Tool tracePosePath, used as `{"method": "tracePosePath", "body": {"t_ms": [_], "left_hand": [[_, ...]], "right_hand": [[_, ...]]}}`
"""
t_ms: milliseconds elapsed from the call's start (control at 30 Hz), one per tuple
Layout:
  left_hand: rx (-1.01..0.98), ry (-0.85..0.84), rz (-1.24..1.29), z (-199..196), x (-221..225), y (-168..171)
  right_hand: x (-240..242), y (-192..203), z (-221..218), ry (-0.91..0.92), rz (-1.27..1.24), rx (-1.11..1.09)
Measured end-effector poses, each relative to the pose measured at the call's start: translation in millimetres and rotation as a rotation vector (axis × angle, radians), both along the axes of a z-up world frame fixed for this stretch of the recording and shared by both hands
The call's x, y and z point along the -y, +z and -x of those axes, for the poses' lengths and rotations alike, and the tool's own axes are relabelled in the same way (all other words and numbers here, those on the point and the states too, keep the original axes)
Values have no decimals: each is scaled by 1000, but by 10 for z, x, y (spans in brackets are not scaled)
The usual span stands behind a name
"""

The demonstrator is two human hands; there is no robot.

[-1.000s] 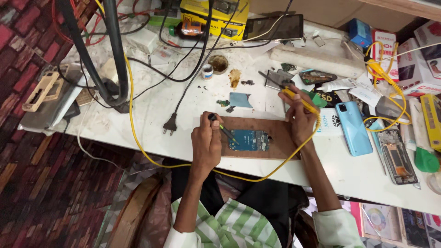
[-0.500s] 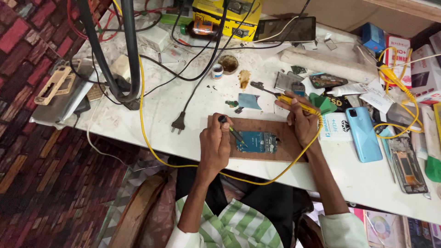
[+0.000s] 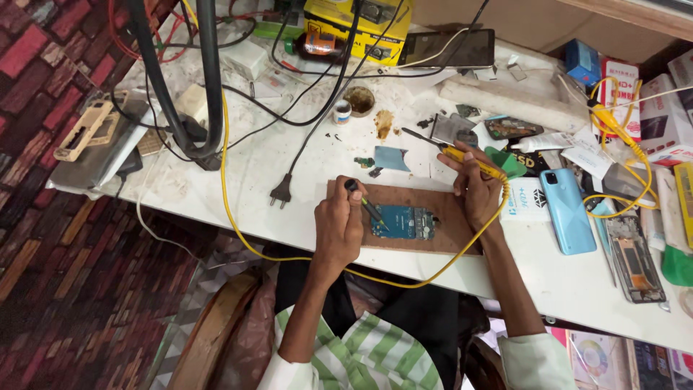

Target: The person uses a soldering iron and a small screwdriver to work on a blue circuit board placed on a wooden board. They repeatedly apply the soldering iron to various points on the board while holding it steady with the other hand.

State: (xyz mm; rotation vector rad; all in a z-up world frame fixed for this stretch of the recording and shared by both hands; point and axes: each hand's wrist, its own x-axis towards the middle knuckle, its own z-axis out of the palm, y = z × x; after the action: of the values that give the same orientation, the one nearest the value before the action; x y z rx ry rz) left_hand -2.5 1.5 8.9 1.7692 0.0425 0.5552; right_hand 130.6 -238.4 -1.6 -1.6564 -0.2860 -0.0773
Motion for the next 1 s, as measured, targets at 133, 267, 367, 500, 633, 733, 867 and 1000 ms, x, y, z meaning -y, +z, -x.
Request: {"method": "tracePosePath", "body": {"t_ms": [133, 267, 367, 500, 633, 733, 867, 1000], "left_hand": [[-27, 0, -11, 17, -1, -11], [-33, -7, -11, 12, -13, -17], [-27, -5, -14, 3, -15, -33], [6, -7, -11, -3, -1, -44], [-26, -9, 3, 3, -7, -41], [-36, -15, 3, 11, -4, -26], [-14, -11, -2, 16, -2, -1], [-6, -6, -1, 20, 7, -10]], "right_hand": [[19, -16, 9, 17, 20, 4], [-5, -3, 21, 22, 19, 7], [-8, -5, 2, -42, 21, 20], [1, 6, -25, 4, -7, -30], [-2, 2, -17, 37, -4, -13], [10, -2, -11, 61, -8, -22], [25, -22, -45, 17, -70, -67], [45, -71, -71, 3, -87, -73]]}}
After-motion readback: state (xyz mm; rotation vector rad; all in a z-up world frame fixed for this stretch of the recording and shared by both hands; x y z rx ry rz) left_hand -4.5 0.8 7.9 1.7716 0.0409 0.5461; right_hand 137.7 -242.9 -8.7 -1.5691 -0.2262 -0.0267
